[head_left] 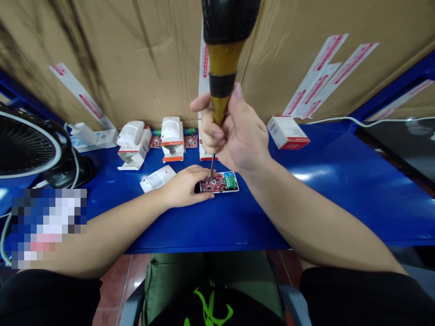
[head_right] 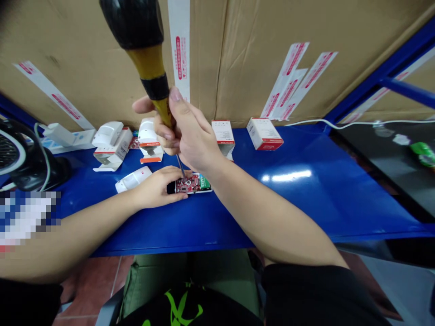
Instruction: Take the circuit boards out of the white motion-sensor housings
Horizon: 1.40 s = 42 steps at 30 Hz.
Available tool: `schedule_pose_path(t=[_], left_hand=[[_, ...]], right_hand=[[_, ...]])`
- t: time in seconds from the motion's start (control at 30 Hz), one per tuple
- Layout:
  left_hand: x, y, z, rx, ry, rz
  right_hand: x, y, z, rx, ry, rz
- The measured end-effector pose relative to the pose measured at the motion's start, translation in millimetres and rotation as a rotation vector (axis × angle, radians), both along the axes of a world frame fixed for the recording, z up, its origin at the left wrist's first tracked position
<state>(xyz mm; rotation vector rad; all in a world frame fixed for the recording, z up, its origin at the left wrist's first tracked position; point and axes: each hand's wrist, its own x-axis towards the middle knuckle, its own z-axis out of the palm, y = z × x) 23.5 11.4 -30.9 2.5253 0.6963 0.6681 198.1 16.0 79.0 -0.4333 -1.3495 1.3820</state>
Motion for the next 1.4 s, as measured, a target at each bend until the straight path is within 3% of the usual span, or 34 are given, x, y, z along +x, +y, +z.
schedule_pose_path(t=[0.27,0.47,0.7,0.8,0.93,1.1,1.17,1.27,1.4], left_hand=[[2,-2,2.2,-0.003,-0.064,0.065],[-8,6,16.5,0.091,-0.114,0.109],[-10,9,25.6,0.183,-0.102,0.049],[-9,8,26.9,0.185,-0.04,0.083],[-21,15,35.8,0.217,0.141,0.218],[-40,27,48.1,0.165,0.395,0.368],[-41,28,49.9,0.114,0.455,0.402],[-38,26,49.6,0.059,0.511,0.444],[-34,24,48.6,0.042,0.567,0.458]], right_hand=[[6,0,11.4,0.056,0.044,-0.086],[18,-5,28.5,0.109,0.113,-0.054],[18,8,17.1,0.159,0.2,-0.089],[20,12,14.5,0.139,0.146,-0.034],[30,4,29.6,0.133,0.04,-0.072],[61,-12,44.2,0.012,-0.341,0.018],[80,-15,35.8,0.014,-0.531,0.031],[114,-14,8.7,0.111,-0.839,0.029],[158,-15,-35.2,0.124,-1.188,-0.156]])
